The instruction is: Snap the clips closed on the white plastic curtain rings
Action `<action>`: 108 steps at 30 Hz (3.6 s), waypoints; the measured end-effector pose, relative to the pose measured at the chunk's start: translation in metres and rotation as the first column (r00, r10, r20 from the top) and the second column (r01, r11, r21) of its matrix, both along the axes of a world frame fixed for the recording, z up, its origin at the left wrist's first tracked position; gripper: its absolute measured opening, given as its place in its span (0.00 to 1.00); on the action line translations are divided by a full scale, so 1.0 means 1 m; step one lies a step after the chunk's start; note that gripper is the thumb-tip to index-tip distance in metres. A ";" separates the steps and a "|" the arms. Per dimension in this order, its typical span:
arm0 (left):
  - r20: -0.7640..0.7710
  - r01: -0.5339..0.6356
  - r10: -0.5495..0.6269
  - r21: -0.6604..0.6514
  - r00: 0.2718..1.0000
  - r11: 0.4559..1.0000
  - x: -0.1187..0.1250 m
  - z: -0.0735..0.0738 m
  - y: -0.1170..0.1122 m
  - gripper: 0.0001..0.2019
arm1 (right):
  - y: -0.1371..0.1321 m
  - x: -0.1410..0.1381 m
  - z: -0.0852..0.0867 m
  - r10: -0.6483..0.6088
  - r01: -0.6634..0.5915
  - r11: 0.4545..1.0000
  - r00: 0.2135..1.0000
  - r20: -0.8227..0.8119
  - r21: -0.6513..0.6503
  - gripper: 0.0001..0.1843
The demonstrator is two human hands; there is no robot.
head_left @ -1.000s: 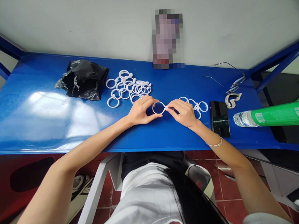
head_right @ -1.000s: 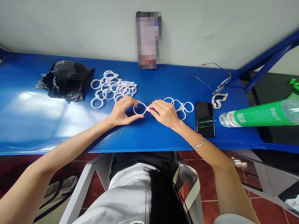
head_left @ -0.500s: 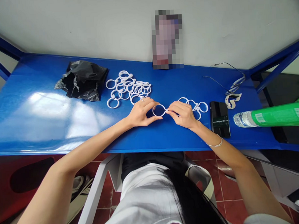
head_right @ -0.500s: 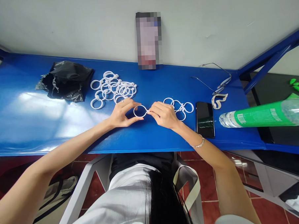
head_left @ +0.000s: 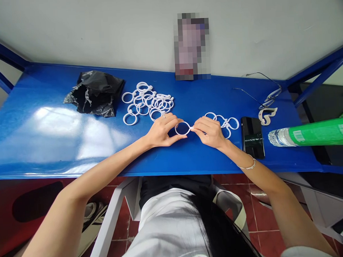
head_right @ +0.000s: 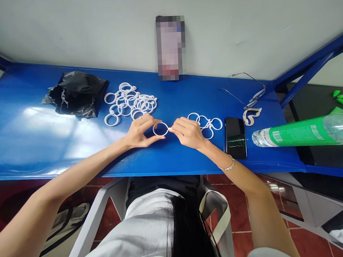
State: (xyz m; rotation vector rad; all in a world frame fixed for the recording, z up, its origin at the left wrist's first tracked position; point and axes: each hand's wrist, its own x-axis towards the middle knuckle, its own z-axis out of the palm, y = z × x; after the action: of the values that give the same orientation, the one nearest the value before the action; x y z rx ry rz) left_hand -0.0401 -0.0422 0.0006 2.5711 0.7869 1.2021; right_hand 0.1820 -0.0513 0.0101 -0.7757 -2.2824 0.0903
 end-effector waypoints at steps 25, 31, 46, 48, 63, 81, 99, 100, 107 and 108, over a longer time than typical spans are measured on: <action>-0.232 -0.213 0.199 -0.038 0.952 0.976 -0.002 -0.003 0.010 0.22 | 0.002 0.003 0.007 -0.201 0.210 0.975 0.974 0.107 -0.075 0.13; -0.218 -0.436 0.414 -0.059 0.884 0.898 -0.014 -0.005 0.024 0.20 | 0.020 0.027 0.006 -0.439 0.488 0.866 0.848 0.298 -0.114 0.17; -0.237 -0.457 0.439 -0.020 0.866 0.889 -0.011 -0.009 0.025 0.25 | 0.023 0.033 0.005 -0.414 0.481 0.861 0.851 0.322 -0.164 0.12; -0.273 -0.421 0.401 -0.018 0.874 0.907 -0.009 -0.007 0.023 0.24 | 0.023 0.034 0.002 -0.401 0.473 0.868 0.846 0.351 -0.148 0.11; -0.397 -0.025 0.049 0.065 0.916 0.998 0.001 -0.007 0.011 0.19 | 0.014 0.011 0.011 -0.138 0.163 0.959 0.983 0.118 -0.231 0.10; -0.264 -0.087 0.191 0.358 0.945 0.930 0.003 -0.010 0.013 0.11 | 0.006 0.001 0.001 -0.130 0.114 0.919 0.991 -0.016 -0.378 0.11; -0.059 -0.357 0.378 0.221 0.924 0.908 -0.006 -0.009 0.024 0.12 | 0.007 0.005 0.003 -0.212 0.218 0.959 0.976 0.047 -0.184 0.10; -0.059 -0.346 0.366 0.215 0.929 0.913 -0.006 -0.009 0.024 0.12 | 0.008 0.007 0.002 -0.270 0.280 0.943 0.959 0.080 -0.177 0.11; -0.055 -0.226 0.254 0.306 0.966 0.925 0.001 -0.010 0.014 0.10 | 0.015 0.014 0.001 -0.429 0.466 0.879 0.865 0.258 -0.099 0.10; -0.051 -0.219 0.245 0.301 0.968 0.928 0.002 -0.010 0.013 0.09 | 0.014 0.013 0.003 -0.427 0.461 0.883 0.868 0.253 -0.092 0.09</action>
State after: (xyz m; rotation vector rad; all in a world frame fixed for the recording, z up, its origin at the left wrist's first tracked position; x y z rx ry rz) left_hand -0.0381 -0.0293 -0.0091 2.8495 1.0278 1.3742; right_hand 0.1953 -0.0371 0.0127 -1.4413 -2.2584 -0.0446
